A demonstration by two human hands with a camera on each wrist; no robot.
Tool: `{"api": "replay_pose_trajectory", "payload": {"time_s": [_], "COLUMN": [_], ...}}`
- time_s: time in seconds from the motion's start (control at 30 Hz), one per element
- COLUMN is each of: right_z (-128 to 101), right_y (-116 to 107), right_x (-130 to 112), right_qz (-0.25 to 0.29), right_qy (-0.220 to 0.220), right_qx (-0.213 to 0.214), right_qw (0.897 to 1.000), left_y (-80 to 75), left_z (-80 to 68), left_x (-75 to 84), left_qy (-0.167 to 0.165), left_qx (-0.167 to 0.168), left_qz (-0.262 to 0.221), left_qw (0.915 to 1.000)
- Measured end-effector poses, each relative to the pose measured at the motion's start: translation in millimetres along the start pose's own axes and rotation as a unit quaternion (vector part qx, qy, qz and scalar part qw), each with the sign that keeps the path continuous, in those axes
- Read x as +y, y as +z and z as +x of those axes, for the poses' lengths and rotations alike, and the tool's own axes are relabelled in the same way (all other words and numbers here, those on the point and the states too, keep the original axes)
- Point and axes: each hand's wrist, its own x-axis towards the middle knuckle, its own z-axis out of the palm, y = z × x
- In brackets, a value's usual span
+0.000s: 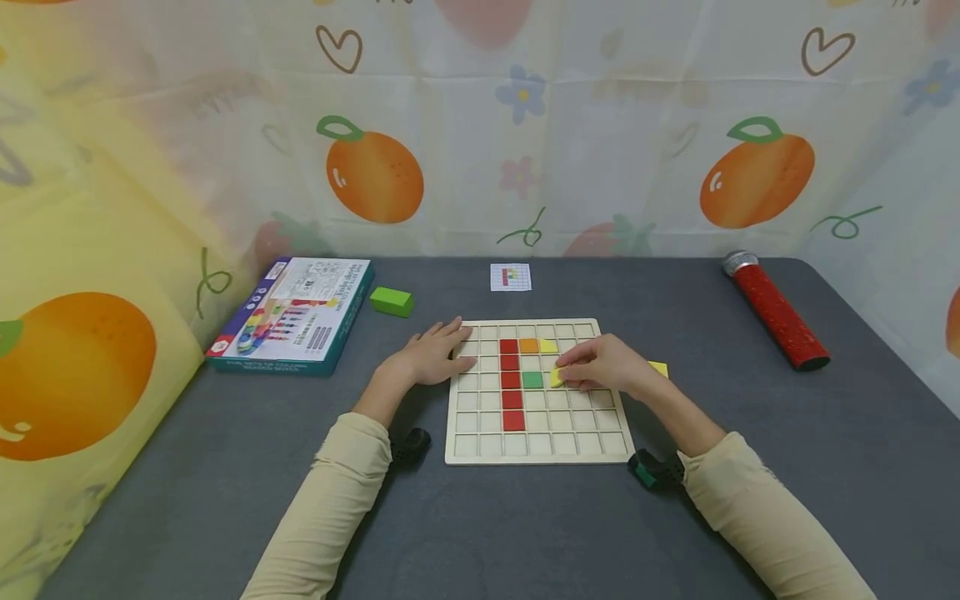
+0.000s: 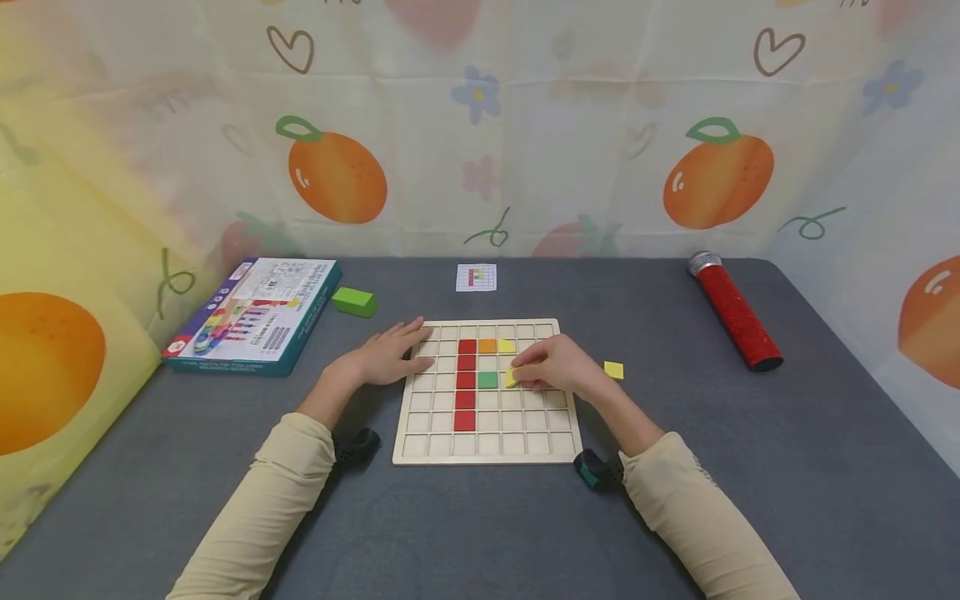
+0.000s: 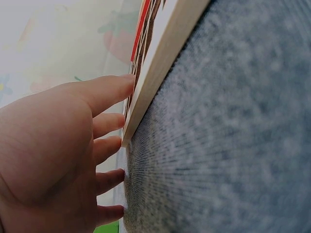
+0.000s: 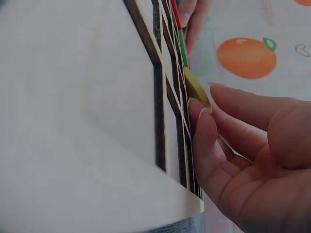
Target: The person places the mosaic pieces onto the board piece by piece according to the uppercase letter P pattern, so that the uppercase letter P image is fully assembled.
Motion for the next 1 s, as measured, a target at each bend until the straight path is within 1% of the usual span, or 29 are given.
{"api": "replay_pose_trajectory", "payload": {"time_s": [0.17, 0.47, 0.7, 0.87, 1.0], "right_z": [-0.3, -4.1, -2.9, -0.9, 0.4], "right_y": [0.6, -3.4, -3.4, -3.4, -4.7], "right_x": [-0.9, 0.1, 0.5, 1.6, 4.0], "right_qz": [-0.028, -0.053, -0.053, -0.036, -0.019], "right_qy": [-0.007, -0.061, -0.055, -0.055, -0.045], "right_qx": [0.000, -0.054, -0.050, -0.053, -0.059], "right_qw": [1.000, 0.995, 0.996, 0.996, 0.997], "left_y": [-1.1, -0.4, -0.9, -0.8, 0.5], "left_z": [-1.0, -0.2, -0.6, -1.1, -0.6], "left_x": [-0.2, 0.5, 1.2, 0.9, 1.0], "left_qy": [0.002, -0.002, -0.003, -0.001, -0.001], "left_qx": [0.000, -0.001, 0.001, 0.004, 0.005], "left_qz": [0.000, 0.002, 0.000, 0.003, 0.004], "left_qw": [1.0000, 1.0000, 1.0000, 1.0000, 1.0000]}}
